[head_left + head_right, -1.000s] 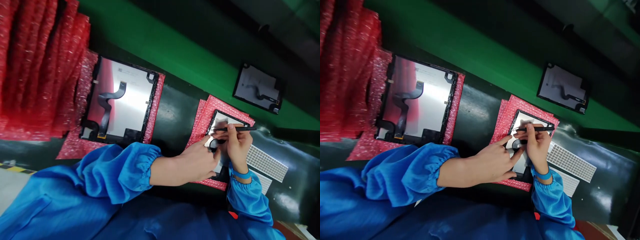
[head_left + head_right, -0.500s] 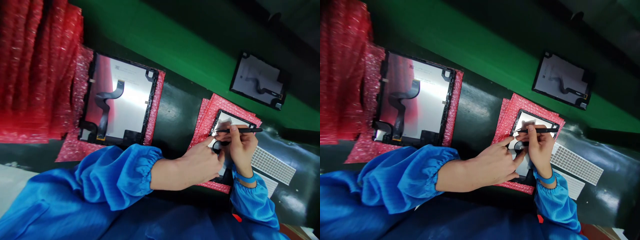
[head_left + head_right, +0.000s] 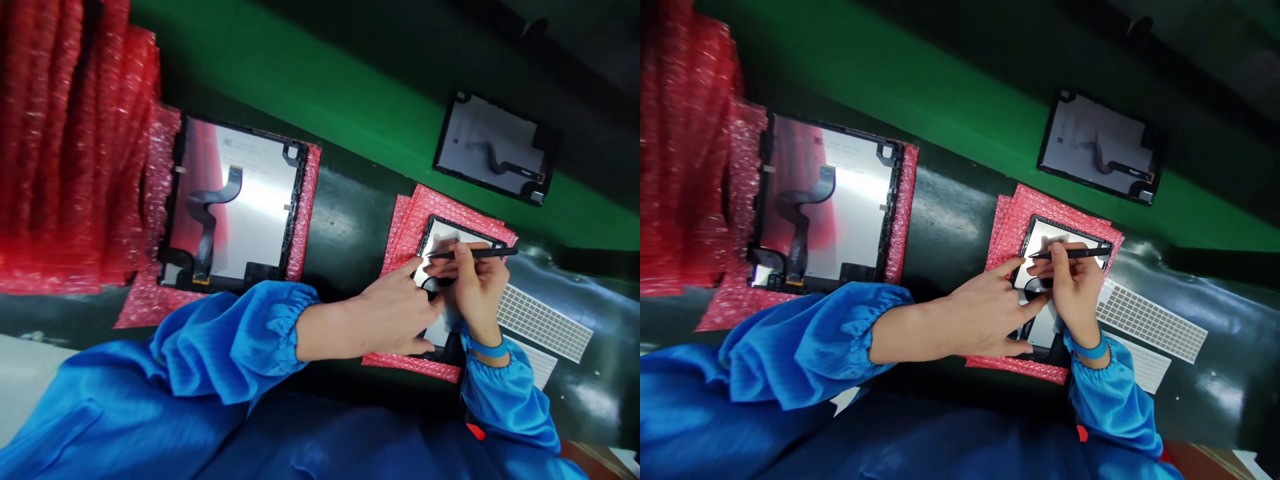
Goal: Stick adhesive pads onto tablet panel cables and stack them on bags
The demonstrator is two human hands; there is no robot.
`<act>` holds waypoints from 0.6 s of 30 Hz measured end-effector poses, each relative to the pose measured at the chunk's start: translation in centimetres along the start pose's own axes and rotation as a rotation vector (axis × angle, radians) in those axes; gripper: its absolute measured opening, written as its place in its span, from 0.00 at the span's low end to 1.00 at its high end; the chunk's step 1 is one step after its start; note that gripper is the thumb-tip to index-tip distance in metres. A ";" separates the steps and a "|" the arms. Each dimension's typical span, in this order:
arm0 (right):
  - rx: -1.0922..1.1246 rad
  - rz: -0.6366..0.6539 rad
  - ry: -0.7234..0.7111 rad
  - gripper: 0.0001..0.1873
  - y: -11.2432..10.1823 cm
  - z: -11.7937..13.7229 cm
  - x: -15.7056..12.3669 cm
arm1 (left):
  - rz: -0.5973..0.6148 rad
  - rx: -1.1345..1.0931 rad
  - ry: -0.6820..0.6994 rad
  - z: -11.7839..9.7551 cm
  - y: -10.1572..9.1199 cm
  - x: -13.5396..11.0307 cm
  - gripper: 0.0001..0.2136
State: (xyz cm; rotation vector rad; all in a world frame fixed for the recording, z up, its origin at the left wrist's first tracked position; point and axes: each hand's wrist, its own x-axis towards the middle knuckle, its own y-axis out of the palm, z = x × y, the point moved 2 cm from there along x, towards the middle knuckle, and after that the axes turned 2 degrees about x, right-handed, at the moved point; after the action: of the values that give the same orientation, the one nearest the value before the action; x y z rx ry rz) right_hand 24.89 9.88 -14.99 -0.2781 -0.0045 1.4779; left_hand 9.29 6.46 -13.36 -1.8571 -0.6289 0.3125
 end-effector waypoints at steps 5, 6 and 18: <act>0.101 -0.058 -0.078 0.17 -1.8 0.4 -0.8 | -0.044 -0.006 -0.272 1.3 -1.9 -1.0 0.16; 0.117 -0.077 -0.092 0.17 -2.4 0.3 -1.2 | -0.017 0.015 -0.416 1.7 -2.2 -1.5 0.17; 0.263 -0.242 -0.129 0.22 -5.1 -5.3 -2.7 | -0.276 -0.505 -0.573 2.0 0.9 -1.6 0.07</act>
State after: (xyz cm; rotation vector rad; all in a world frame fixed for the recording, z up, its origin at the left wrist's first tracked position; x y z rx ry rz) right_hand 30.50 5.92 -18.72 0.0319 0.0504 1.2365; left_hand 7.18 6.94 -15.04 -2.1243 -1.4498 0.5463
